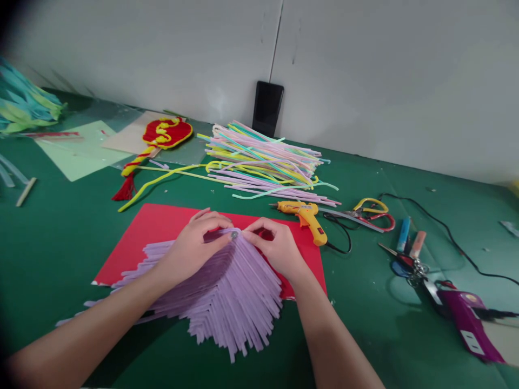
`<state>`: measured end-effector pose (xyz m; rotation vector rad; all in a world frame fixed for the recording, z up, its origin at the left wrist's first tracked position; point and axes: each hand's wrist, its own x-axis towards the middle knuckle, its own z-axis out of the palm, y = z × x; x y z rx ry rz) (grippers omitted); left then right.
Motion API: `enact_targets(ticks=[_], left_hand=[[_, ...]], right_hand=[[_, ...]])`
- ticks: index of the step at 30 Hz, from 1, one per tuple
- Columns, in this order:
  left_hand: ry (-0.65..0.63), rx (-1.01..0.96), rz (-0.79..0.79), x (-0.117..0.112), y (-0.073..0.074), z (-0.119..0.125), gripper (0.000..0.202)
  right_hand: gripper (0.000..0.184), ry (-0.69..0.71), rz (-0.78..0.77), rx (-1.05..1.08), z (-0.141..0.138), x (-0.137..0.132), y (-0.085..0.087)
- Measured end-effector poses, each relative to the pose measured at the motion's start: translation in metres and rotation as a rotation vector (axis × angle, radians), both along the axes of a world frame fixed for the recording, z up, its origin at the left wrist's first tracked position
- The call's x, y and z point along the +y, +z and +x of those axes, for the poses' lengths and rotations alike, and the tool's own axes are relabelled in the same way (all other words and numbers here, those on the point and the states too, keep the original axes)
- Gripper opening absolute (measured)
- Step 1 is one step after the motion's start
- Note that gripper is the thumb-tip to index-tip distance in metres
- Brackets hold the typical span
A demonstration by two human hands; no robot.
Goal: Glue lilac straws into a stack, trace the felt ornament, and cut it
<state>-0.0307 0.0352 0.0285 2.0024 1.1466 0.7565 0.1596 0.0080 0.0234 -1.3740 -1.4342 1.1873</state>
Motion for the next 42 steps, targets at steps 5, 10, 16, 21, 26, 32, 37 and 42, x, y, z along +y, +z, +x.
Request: enact_targets(ticks=[5,10,16,21,26,32,37,42], left_hand=[[0.004,0.001,-0.006,0.0006,-0.0003,0.0000,0.003],[0.004,0.000,-0.006,0.0010,-0.0003,0.0008,0.003],[0.007,0.013,-0.017,0.0011,0.0009,0.0011,0.003],[0.002,0.009,-0.006,0.0003,0.0002,0.0000,0.003],[-0.004,0.005,0.002,0.0010,-0.0012,0.0001,0.002],[-0.007,0.007,0.009,0.0008,-0.0019,-0.0005,0.002],[-0.010,0.002,0.015,0.0005,-0.0016,-0.0007,0.002],[-0.016,0.004,0.018,0.0013,-0.0017,-0.0002,0.002]], right_hand=[[0.013,-0.003,-0.009,0.008,-0.0004,0.0001,-0.0010],[0.014,-0.005,-0.011,0.008,-0.0008,0.0001,-0.0010],[0.014,-0.004,-0.014,0.000,-0.0010,-0.0001,-0.0002],[0.014,0.004,0.000,-0.009,0.0002,0.0003,-0.0011],[0.013,0.001,-0.002,-0.012,-0.0003,0.0001,-0.0007],[0.012,0.000,-0.013,0.004,-0.0012,-0.0005,-0.0008],[0.012,0.002,-0.012,0.010,-0.0010,0.0000,-0.0016],[0.012,0.001,-0.023,0.020,-0.0012,-0.0001,-0.0011]])
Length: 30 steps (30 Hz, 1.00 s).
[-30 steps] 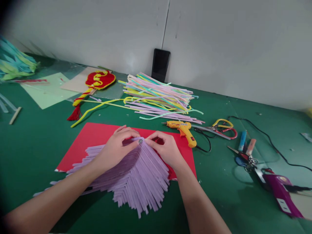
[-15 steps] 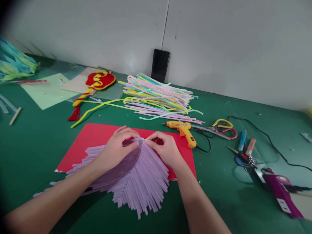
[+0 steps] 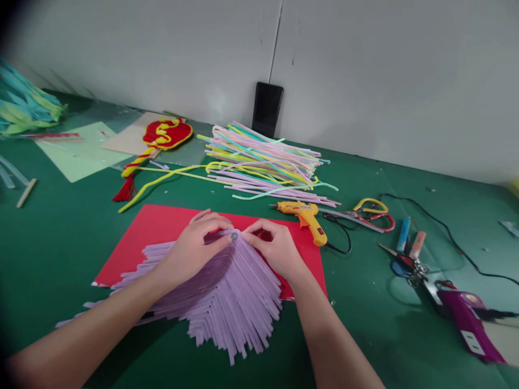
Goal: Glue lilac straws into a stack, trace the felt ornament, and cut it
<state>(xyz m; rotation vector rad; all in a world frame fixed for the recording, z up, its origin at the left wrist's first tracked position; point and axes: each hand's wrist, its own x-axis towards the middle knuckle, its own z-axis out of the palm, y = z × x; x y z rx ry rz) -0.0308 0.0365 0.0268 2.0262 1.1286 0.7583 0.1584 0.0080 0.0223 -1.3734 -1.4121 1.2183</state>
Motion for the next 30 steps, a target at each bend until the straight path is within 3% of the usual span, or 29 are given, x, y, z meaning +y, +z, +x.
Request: enact_targets(ticks=[24,30], left_hand=[[0.018,-0.005,-0.027,-0.0001,0.0009,0.0004,0.012],[0.020,-0.044,-0.075,0.0020,0.0041,-0.0021,0.029]], right_hand=[[0.013,0.012,-0.004,-0.031,-0.0034,-0.0013,0.0023],[0.013,0.009,0.005,-0.063,-0.0014,-0.0003,0.0018]])
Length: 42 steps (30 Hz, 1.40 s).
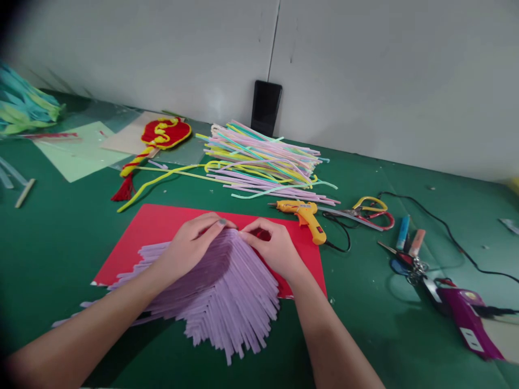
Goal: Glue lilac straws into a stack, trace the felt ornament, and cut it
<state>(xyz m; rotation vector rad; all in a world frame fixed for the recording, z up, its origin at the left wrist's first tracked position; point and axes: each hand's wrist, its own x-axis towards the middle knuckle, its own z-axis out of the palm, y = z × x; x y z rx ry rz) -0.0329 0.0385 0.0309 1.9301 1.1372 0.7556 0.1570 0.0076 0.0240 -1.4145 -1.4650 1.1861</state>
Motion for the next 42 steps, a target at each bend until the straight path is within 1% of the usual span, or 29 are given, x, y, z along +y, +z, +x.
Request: enact_targets(ticks=[3,6,9,11,14,19,23,24,26,28,30,32,33,34,35,38,42], left_hand=[[0.022,0.030,-0.034,0.000,0.002,-0.001,0.028],[-0.012,0.125,0.031,0.001,0.001,0.000,0.018],[-0.039,0.172,0.079,0.002,-0.001,0.000,0.014],[-0.021,0.174,0.100,0.002,-0.003,-0.001,0.015],[0.012,0.165,0.120,0.002,-0.005,-0.002,0.016],[0.081,0.166,0.116,0.003,-0.004,-0.002,0.016],[0.116,0.166,0.113,0.007,-0.003,-0.004,0.015],[0.124,0.174,0.113,0.008,-0.003,-0.005,0.015],[0.143,0.207,0.119,0.010,-0.004,-0.007,0.017],[0.161,0.246,0.133,0.013,-0.007,-0.009,0.020],[0.171,0.271,0.150,0.016,-0.011,-0.012,0.021],[0.173,0.284,0.164,0.018,-0.014,-0.013,0.021],[0.174,0.294,0.169,0.019,-0.015,-0.013,0.022],[0.177,0.304,0.174,0.019,-0.016,-0.013,0.022],[0.179,0.315,0.177,0.020,-0.016,-0.013,0.023],[0.172,0.350,0.177,0.023,-0.012,-0.015,0.024],[0.135,0.432,0.152,0.032,-0.004,-0.019,0.033]], right_hand=[[0.014,-0.006,-0.002,-0.014,0.001,0.001,-0.001],[0.017,-0.019,0.002,-0.021,0.001,0.001,-0.001],[0.029,-0.072,0.008,-0.028,0.002,0.003,-0.002],[0.035,-0.125,0.005,-0.029,0.003,0.004,-0.002],[0.037,-0.184,-0.003,-0.023,0.004,0.006,-0.003],[0.040,-0.196,-0.010,-0.009,0.005,0.006,-0.004],[0.041,-0.207,0.007,-0.041,0.004,0.006,-0.006],[0.040,-0.215,0.027,-0.061,0.003,0.006,-0.007],[0.039,-0.266,0.123,-0.150,0.004,0.006,-0.009],[0.035,-0.372,0.274,-0.292,0.009,0.007,-0.010],[0.031,-0.508,0.416,-0.462,0.021,0.009,-0.008],[0.027,-0.619,0.462,-0.656,0.038,0.012,-0.005],[0.025,-0.661,0.431,-0.751,0.048,0.013,-0.004],[0.023,-0.683,0.365,-0.825,0.057,0.013,-0.003],[0.022,-0.698,0.327,-0.856,0.065,0.012,-0.002],[0.023,-0.720,0.229,-0.901,0.080,0.007,-0.008],[0.033,-0.690,0.125,-0.925,0.083,0.000,-0.024]])
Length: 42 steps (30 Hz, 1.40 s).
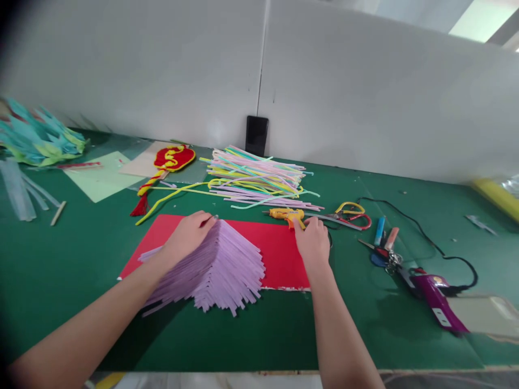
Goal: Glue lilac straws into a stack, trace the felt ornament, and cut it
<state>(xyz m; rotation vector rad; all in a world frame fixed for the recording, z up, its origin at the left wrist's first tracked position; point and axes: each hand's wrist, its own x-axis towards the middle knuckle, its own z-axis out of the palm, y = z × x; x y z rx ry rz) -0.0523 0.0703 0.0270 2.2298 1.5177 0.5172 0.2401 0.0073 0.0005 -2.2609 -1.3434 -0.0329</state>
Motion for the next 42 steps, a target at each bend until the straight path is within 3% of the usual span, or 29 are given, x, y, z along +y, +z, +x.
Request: enact_targets(ticks=[5,12,16,22,26,32,39,42], left_hand=[[-0.108,0.084,-0.047,0.012,0.023,0.004,0.029],[-0.507,0.256,-0.247,0.029,0.057,0.027,0.021],[-0.587,0.331,-0.278,0.031,0.056,0.034,0.022],[-0.703,0.348,-0.255,0.029,0.037,0.041,0.026],[-0.803,0.320,-0.303,0.033,0.038,0.040,0.021],[-0.838,0.239,-0.361,0.038,0.077,0.022,0.014],[-0.973,0.088,-0.498,0.022,0.120,0.007,0.006],[-0.904,0.017,-0.465,0.016,0.131,-0.002,0.004]], right_hand=[[0.039,0.070,-0.003,0.005,-0.002,0.000,-0.011],[0.051,0.042,0.162,0.043,-0.007,0.005,-0.012],[0.054,-0.006,0.262,0.090,-0.012,0.004,0.002],[0.046,-0.057,0.339,0.226,-0.041,0.003,0.031],[0.047,-0.132,0.379,0.428,-0.066,0.005,0.034],[0.056,-0.080,0.397,0.667,-0.069,0.005,0.022],[0.057,-0.032,0.457,0.699,-0.070,0.007,0.021],[0.054,-0.008,0.460,0.712,-0.070,0.006,0.021]])
